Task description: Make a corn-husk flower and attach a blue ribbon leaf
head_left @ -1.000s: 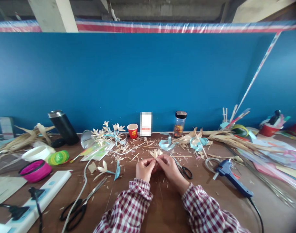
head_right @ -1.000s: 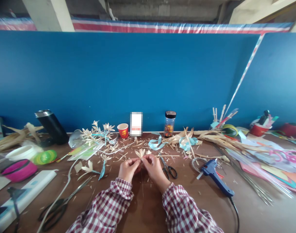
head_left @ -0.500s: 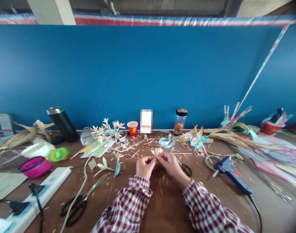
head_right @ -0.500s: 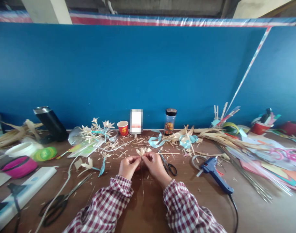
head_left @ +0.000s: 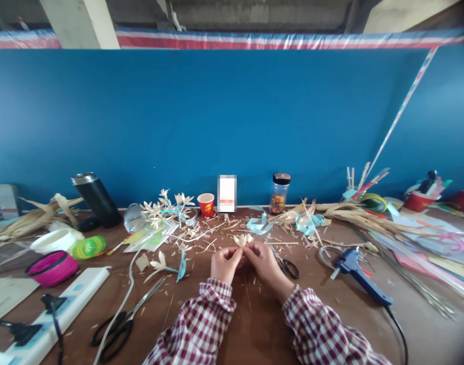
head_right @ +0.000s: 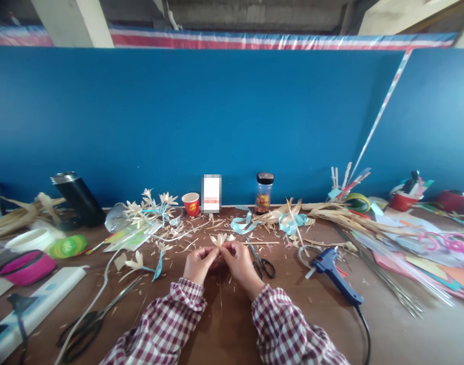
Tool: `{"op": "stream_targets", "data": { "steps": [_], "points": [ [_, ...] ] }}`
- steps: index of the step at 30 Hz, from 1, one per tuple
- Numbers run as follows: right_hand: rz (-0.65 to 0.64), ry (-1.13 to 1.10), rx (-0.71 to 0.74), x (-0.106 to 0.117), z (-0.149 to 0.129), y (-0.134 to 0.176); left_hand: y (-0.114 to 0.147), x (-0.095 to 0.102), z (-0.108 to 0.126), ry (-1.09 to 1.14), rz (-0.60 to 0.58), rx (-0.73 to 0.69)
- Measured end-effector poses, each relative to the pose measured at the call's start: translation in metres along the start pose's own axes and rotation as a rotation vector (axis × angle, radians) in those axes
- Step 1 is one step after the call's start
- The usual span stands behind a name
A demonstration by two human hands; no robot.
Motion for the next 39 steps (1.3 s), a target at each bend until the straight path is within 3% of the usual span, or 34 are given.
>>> {"op": "stream_targets", "data": {
  "steps": [3,15,17,21,24,30,39],
  "points": [
    [-0.015,-0.053,-0.016,-0.003,0.002,-0.001,-0.002,0.001,-0.003,0.044,0.002,0.024],
    [-0.044,-0.059,-0.010,-0.007,-0.008,0.002,0.002,0.007,0.014,-0.128,0.052,-0.127],
    [-0.033,-0.049,0.046,-0.006,-0.017,0.003,0.003,0.008,0.020,-0.196,0.061,-0.178],
    [0.154,0.140,0.254,0.013,-0.049,0.011,0.007,0.010,0.029,-0.319,0.111,-0.260],
    [0.175,0.271,0.363,0.013,-0.068,0.016,0.010,0.011,0.034,-0.367,0.144,-0.307],
    [0.192,0.304,0.370,0.015,-0.065,0.014,0.015,0.002,0.038,-0.433,0.076,-0.351],
    [0.167,0.252,0.368,0.016,-0.065,0.015,0.016,0.003,0.040,-0.452,0.089,-0.370]
  ]
}}
Point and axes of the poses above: each hand's wrist, its own y-axis away from the middle knuckle, its own x-axis out of the back of the hand, z = x × y, the point moved 10 cm from there along -y, towards the middle knuckle, and after that the axes turned 5 degrees about -y, right-handed, at the moved point
